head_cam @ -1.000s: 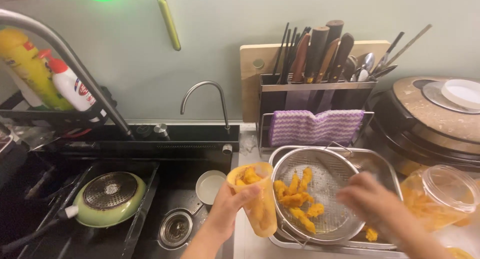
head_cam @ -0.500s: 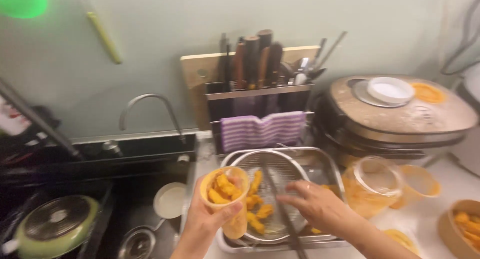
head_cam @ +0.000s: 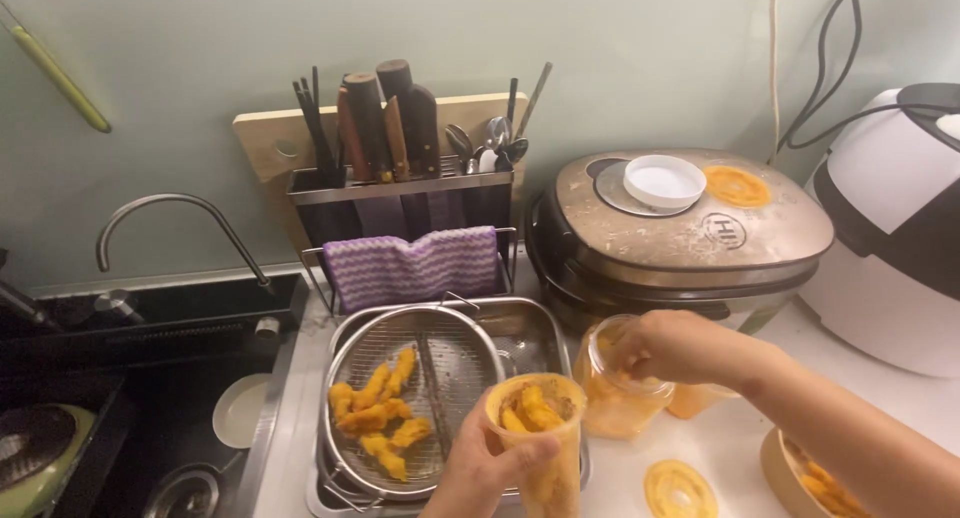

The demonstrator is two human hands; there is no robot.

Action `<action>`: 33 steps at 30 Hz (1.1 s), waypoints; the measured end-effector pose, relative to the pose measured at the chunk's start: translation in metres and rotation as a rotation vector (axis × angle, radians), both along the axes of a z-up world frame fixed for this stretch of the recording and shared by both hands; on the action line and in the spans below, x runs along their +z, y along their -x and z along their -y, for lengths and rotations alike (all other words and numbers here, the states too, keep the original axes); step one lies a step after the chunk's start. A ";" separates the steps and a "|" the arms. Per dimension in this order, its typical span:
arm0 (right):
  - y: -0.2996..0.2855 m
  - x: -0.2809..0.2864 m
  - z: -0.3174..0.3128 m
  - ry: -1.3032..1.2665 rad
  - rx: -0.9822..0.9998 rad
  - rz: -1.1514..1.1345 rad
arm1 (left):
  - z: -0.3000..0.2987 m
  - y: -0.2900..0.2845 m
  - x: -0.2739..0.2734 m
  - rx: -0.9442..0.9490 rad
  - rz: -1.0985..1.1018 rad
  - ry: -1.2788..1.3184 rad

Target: Seasoning fried snacks by shaking them in a container with flavored powder and then portioning them.

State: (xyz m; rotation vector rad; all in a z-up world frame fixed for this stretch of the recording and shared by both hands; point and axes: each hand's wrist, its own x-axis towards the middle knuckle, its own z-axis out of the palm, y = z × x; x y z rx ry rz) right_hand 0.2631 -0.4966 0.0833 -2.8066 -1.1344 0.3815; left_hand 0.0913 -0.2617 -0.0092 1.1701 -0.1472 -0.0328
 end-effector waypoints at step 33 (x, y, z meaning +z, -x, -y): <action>-0.043 -0.052 0.087 -0.792 -0.459 -0.439 | 0.087 -0.028 -0.036 -0.080 -0.013 -0.101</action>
